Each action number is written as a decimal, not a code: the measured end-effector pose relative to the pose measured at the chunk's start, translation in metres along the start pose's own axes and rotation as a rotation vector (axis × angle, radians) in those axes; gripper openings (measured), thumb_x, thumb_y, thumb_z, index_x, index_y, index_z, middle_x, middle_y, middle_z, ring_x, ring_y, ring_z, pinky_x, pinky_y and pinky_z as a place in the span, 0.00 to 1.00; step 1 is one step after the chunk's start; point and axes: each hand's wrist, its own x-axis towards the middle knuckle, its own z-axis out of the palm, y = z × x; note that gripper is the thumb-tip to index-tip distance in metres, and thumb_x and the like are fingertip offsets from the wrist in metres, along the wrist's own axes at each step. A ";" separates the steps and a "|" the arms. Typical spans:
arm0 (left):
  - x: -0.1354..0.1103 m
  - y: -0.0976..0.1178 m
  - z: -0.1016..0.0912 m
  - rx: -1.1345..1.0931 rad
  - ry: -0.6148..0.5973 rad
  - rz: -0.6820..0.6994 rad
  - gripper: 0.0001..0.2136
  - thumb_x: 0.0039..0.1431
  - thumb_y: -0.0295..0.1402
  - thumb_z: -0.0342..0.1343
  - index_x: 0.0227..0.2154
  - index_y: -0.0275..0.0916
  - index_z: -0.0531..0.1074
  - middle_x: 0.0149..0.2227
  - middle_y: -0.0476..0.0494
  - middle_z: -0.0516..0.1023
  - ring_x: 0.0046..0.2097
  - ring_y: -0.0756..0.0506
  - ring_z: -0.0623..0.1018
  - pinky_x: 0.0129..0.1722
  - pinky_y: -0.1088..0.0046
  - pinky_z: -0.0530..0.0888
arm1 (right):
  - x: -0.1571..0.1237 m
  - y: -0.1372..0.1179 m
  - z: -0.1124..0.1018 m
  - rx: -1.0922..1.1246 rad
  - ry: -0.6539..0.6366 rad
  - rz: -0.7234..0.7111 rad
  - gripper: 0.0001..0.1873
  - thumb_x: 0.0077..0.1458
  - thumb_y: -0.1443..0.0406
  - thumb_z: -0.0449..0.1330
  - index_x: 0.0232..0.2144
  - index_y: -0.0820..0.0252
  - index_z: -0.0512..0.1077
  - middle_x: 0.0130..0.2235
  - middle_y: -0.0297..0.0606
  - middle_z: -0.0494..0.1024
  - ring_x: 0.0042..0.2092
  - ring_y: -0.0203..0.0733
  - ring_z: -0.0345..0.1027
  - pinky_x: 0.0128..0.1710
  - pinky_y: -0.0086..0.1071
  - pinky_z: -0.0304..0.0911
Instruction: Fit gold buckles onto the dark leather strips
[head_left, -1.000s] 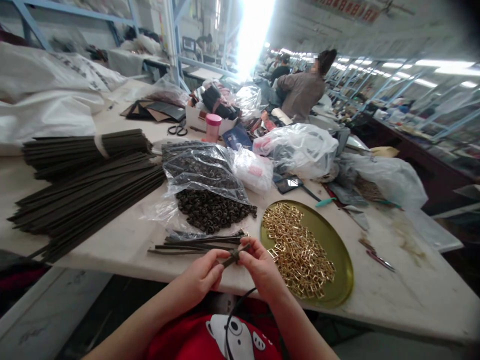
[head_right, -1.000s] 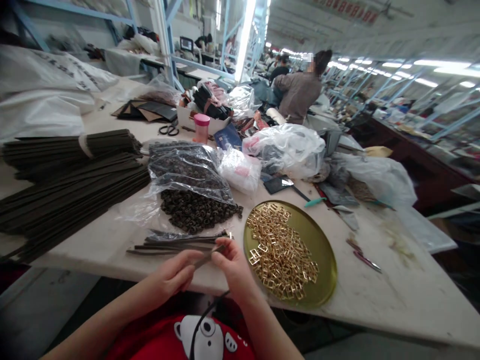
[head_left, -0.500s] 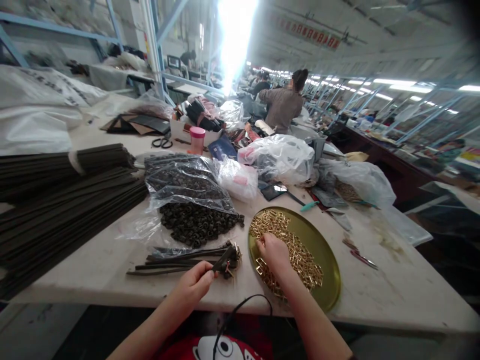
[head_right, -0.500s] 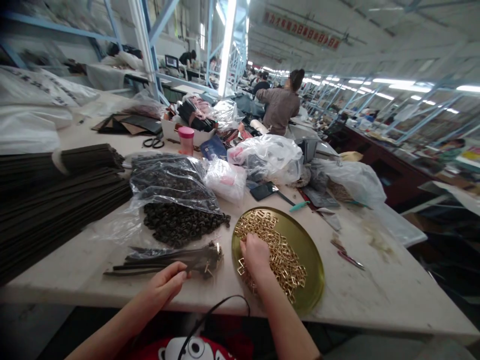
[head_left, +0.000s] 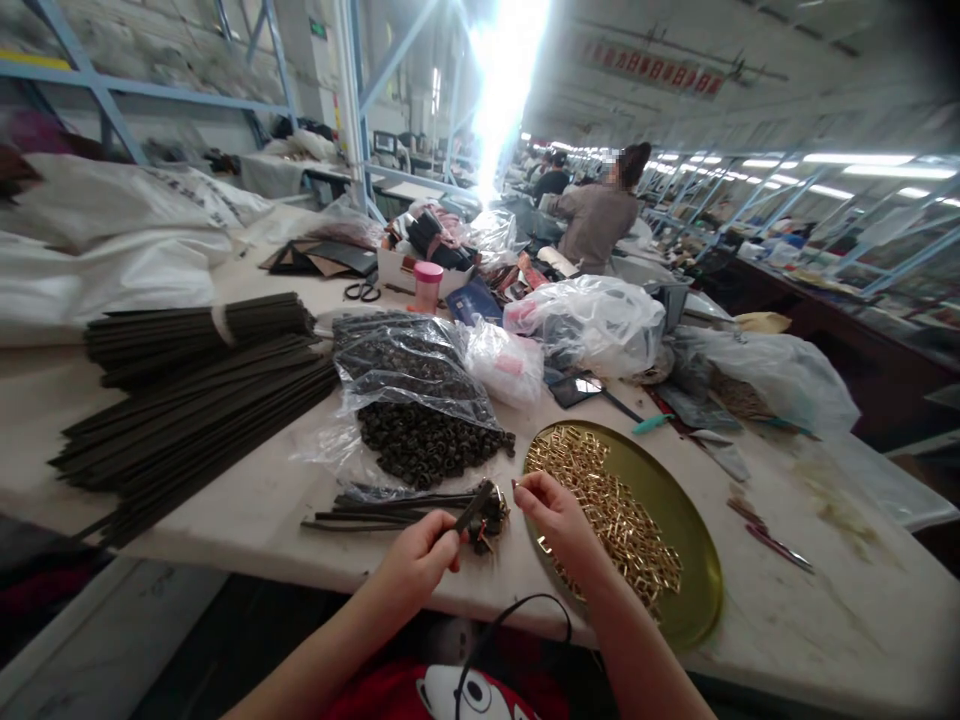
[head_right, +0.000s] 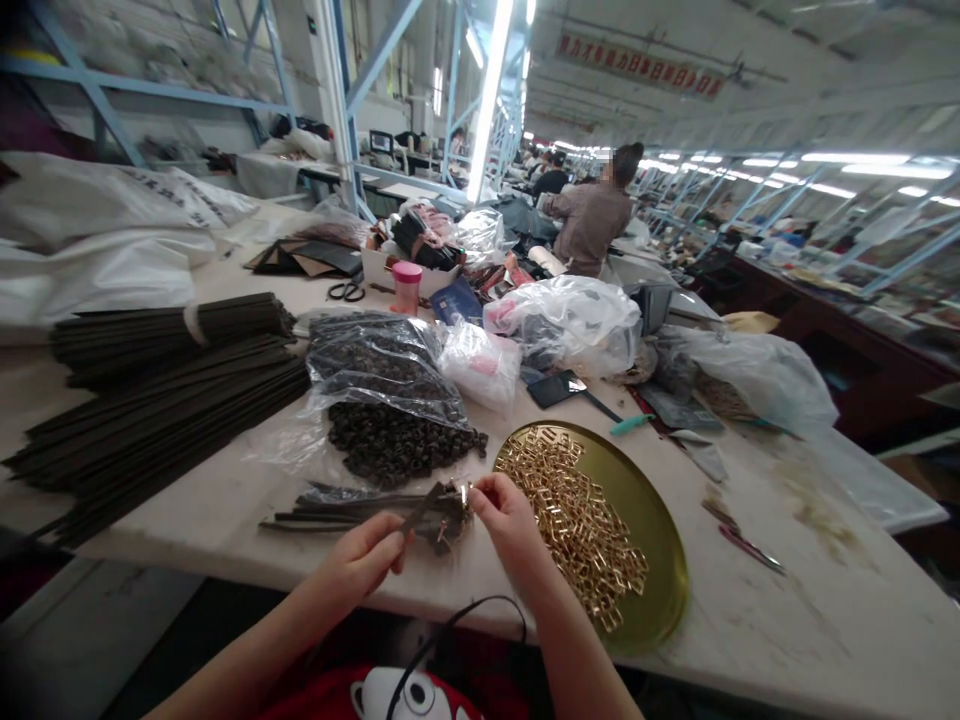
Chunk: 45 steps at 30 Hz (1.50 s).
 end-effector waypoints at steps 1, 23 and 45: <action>0.001 0.004 0.000 -0.015 0.013 0.014 0.09 0.51 0.36 0.45 0.25 0.37 0.66 0.21 0.52 0.65 0.24 0.51 0.63 0.23 0.78 0.60 | -0.006 -0.010 0.006 0.265 -0.085 0.033 0.12 0.53 0.57 0.54 0.29 0.59 0.66 0.27 0.32 0.69 0.30 0.36 0.63 0.32 0.30 0.60; -0.007 0.006 -0.009 -0.193 0.084 -0.060 0.09 0.52 0.38 0.50 0.24 0.38 0.62 0.19 0.56 0.62 0.19 0.55 0.58 0.19 0.80 0.56 | -0.042 -0.050 0.051 0.685 -0.249 0.224 0.13 0.46 0.56 0.61 0.26 0.61 0.69 0.24 0.31 0.70 0.24 0.31 0.60 0.26 0.28 0.57; -0.011 0.007 -0.009 0.005 0.035 0.062 0.06 0.52 0.33 0.50 0.25 0.37 0.66 0.24 0.53 0.67 0.28 0.51 0.66 0.30 0.77 0.63 | -0.044 -0.041 0.052 0.796 -0.115 0.198 0.14 0.52 0.54 0.56 0.31 0.60 0.69 0.27 0.33 0.71 0.27 0.33 0.62 0.31 0.29 0.58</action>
